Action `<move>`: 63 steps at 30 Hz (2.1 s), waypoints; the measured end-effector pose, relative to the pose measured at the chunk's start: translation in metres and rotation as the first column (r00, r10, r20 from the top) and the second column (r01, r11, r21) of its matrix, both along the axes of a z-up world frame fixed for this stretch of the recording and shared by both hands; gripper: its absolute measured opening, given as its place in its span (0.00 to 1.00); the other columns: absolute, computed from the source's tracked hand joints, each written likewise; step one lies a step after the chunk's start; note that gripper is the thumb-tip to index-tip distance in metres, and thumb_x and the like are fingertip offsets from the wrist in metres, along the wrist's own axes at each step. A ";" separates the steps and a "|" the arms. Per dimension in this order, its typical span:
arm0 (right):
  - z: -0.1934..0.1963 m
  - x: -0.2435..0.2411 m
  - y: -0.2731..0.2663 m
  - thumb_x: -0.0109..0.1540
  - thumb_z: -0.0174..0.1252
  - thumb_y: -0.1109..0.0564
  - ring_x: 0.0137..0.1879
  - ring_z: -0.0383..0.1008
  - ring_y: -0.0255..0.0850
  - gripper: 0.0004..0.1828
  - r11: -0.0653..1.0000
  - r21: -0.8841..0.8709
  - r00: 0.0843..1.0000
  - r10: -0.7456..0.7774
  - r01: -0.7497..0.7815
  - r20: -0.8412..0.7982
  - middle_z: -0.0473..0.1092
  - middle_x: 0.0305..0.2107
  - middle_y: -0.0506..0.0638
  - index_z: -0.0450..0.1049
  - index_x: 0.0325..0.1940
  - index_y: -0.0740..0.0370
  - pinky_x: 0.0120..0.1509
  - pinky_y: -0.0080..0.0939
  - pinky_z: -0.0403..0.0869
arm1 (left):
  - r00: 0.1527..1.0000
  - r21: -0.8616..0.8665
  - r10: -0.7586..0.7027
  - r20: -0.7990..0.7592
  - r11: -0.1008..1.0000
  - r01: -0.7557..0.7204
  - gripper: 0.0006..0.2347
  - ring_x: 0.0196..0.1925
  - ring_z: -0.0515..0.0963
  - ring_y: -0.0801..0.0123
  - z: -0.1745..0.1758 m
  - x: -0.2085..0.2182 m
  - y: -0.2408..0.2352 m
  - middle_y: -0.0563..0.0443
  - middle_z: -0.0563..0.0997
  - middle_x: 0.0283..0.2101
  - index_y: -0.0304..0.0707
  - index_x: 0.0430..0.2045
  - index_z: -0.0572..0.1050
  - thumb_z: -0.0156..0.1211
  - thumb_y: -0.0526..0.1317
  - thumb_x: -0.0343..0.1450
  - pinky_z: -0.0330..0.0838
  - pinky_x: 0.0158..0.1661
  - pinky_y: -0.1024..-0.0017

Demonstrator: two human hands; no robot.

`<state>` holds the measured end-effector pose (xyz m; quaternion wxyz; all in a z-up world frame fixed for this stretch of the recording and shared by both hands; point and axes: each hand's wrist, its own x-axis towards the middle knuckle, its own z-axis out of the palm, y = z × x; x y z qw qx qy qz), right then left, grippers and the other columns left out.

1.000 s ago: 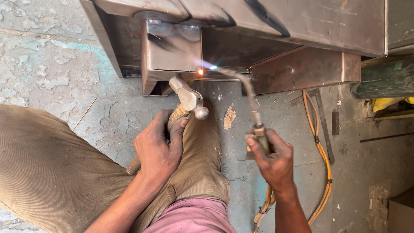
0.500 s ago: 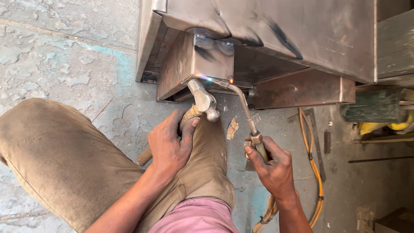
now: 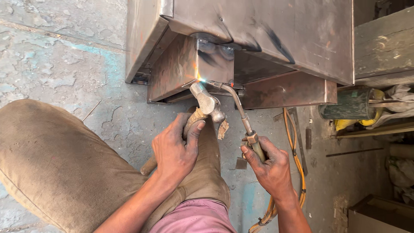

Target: The person performs gas welding on a metal structure, using a torch and a filler rod to join metal plates, while occasionally using a hammer to position the metal components.

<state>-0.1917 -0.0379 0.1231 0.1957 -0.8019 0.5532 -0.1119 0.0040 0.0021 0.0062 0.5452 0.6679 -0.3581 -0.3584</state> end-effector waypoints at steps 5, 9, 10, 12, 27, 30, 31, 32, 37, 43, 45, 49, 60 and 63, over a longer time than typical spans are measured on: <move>0.003 0.001 -0.002 0.60 0.67 0.57 0.25 0.72 0.30 0.12 0.999 0.018 0.998 -0.029 0.029 -0.048 0.75 0.19 0.49 0.78 0.44 0.66 0.29 0.34 0.69 | 1.000 -0.039 0.005 -0.021 0.999 -0.006 0.12 0.22 0.77 0.45 0.004 0.000 0.000 0.41 0.76 0.21 0.40 0.36 0.77 0.60 0.50 0.73 0.66 0.24 0.55; 0.006 0.002 -0.002 0.59 0.68 0.56 0.23 0.71 0.32 0.13 0.996 0.020 0.992 -0.080 0.082 -0.099 0.73 0.17 0.50 0.79 0.44 0.66 0.27 0.35 0.68 | 0.998 -0.001 -0.009 -0.055 1.000 0.009 0.13 0.21 0.77 0.46 0.005 -0.001 -0.001 0.41 0.76 0.19 0.41 0.36 0.77 0.60 0.50 0.72 0.66 0.24 0.55; 0.007 0.002 -0.002 0.59 0.68 0.56 0.23 0.69 0.33 0.14 0.996 0.022 0.991 -0.082 0.085 -0.109 0.72 0.16 0.51 0.79 0.45 0.66 0.27 0.36 0.67 | 0.999 -0.014 -0.004 -0.046 1.000 0.003 0.13 0.21 0.77 0.46 0.004 -0.001 -0.001 0.41 0.76 0.20 0.40 0.36 0.77 0.60 0.51 0.73 0.66 0.25 0.55; 0.008 0.003 -0.001 0.59 0.67 0.56 0.24 0.72 0.31 0.13 0.998 0.012 0.993 -0.056 0.058 -0.107 0.74 0.18 0.49 0.78 0.44 0.66 0.28 0.34 0.69 | 1.000 -0.041 0.007 -0.026 0.999 -0.008 0.13 0.23 0.77 0.45 0.003 -0.002 0.000 0.40 0.76 0.21 0.39 0.36 0.77 0.60 0.51 0.73 0.66 0.25 0.55; 0.012 -0.003 -0.007 0.60 0.67 0.57 0.25 0.74 0.28 0.13 0.998 0.046 0.995 -0.044 0.048 -0.090 0.75 0.20 0.47 0.79 0.46 0.65 0.26 0.32 0.69 | 0.987 0.020 -0.009 -0.159 1.000 0.012 0.16 0.19 0.76 0.53 0.010 -0.006 0.000 0.41 0.76 0.19 0.38 0.38 0.78 0.58 0.53 0.73 0.67 0.25 0.58; 0.013 -0.004 -0.008 0.59 0.67 0.58 0.24 0.73 0.29 0.14 0.994 0.070 0.991 -0.077 0.085 -0.111 0.75 0.18 0.47 0.80 0.46 0.65 0.25 0.33 0.68 | 0.990 -0.027 0.034 -0.140 0.999 -0.038 0.16 0.22 0.78 0.50 0.011 -0.010 0.001 0.41 0.78 0.23 0.37 0.40 0.78 0.58 0.52 0.74 0.68 0.25 0.59; 0.014 -0.004 -0.009 0.59 0.67 0.58 0.24 0.73 0.30 0.14 0.992 0.080 0.989 -0.088 0.097 -0.117 0.75 0.18 0.48 0.80 0.47 0.65 0.25 0.34 0.68 | 0.987 -0.013 0.033 -0.157 0.999 -0.035 0.15 0.22 0.77 0.51 0.013 -0.011 0.001 0.40 0.77 0.22 0.37 0.39 0.78 0.58 0.52 0.74 0.68 0.25 0.59; 0.014 -0.004 -0.010 0.59 0.67 0.58 0.26 0.75 0.29 0.14 0.995 0.081 0.993 -0.058 0.066 -0.100 0.76 0.20 0.47 0.79 0.47 0.65 0.26 0.33 0.70 | 0.984 0.000 0.035 -0.173 0.999 -0.036 0.15 0.21 0.77 0.51 0.014 -0.013 0.000 0.40 0.77 0.22 0.38 0.39 0.78 0.58 0.51 0.74 0.68 0.25 0.59; 0.018 -0.006 -0.012 0.58 0.67 0.58 0.26 0.77 0.29 0.13 0.991 0.103 0.991 -0.069 0.081 -0.113 0.77 0.20 0.47 0.80 0.46 0.65 0.26 0.32 0.71 | 0.975 0.039 0.046 -0.219 0.999 -0.039 0.14 0.20 0.76 0.50 0.020 -0.014 -0.002 0.40 0.77 0.24 0.38 0.38 0.78 0.59 0.50 0.73 0.68 0.25 0.60; 0.017 -0.010 -0.014 0.58 0.68 0.58 0.24 0.78 0.29 0.12 0.974 0.170 0.983 -0.127 0.149 -0.135 0.79 0.19 0.48 0.80 0.43 0.65 0.26 0.33 0.71 | 0.980 0.016 0.061 -0.187 0.998 -0.060 0.15 0.21 0.77 0.49 0.018 -0.018 -0.002 0.40 0.77 0.23 0.36 0.38 0.78 0.61 0.50 0.72 0.69 0.26 0.60; 0.017 -0.010 -0.014 0.58 0.68 0.58 0.24 0.76 0.31 0.12 0.974 0.168 0.982 -0.128 0.151 -0.140 0.78 0.18 0.49 0.80 0.44 0.65 0.26 0.33 0.70 | 0.979 0.034 0.044 -0.198 0.999 -0.038 0.15 0.21 0.77 0.50 0.018 -0.018 -0.003 0.41 0.77 0.22 0.36 0.37 0.78 0.61 0.50 0.72 0.69 0.26 0.60; 0.018 -0.011 -0.015 0.58 0.66 0.58 0.26 0.79 0.29 0.13 0.977 0.180 0.991 -0.098 0.114 -0.096 0.79 0.20 0.48 0.79 0.45 0.66 0.27 0.32 0.73 | 0.974 0.036 0.030 -0.222 0.999 -0.023 0.14 0.20 0.77 0.52 0.018 -0.017 -0.002 0.42 0.77 0.20 0.37 0.37 0.79 0.60 0.51 0.72 0.70 0.25 0.62; 0.016 -0.012 -0.020 0.58 0.67 0.59 0.24 0.74 0.30 0.13 0.976 0.179 0.987 -0.103 0.124 -0.123 0.76 0.17 0.48 0.80 0.45 0.66 0.26 0.33 0.69 | 0.967 0.049 0.028 -0.255 0.999 -0.016 0.14 0.19 0.76 0.55 0.021 -0.017 -0.002 0.44 0.76 0.19 0.38 0.36 0.78 0.61 0.50 0.72 0.69 0.25 0.63; 0.016 -0.011 -0.021 0.59 0.66 0.59 0.25 0.76 0.29 0.13 0.978 0.185 0.991 -0.081 0.099 -0.103 0.77 0.19 0.48 0.79 0.46 0.66 0.27 0.32 0.71 | 0.964 0.063 0.014 -0.265 0.998 0.003 0.13 0.18 0.76 0.56 0.020 -0.017 -0.003 0.44 0.76 0.18 0.38 0.35 0.78 0.61 0.50 0.72 0.68 0.25 0.62</move>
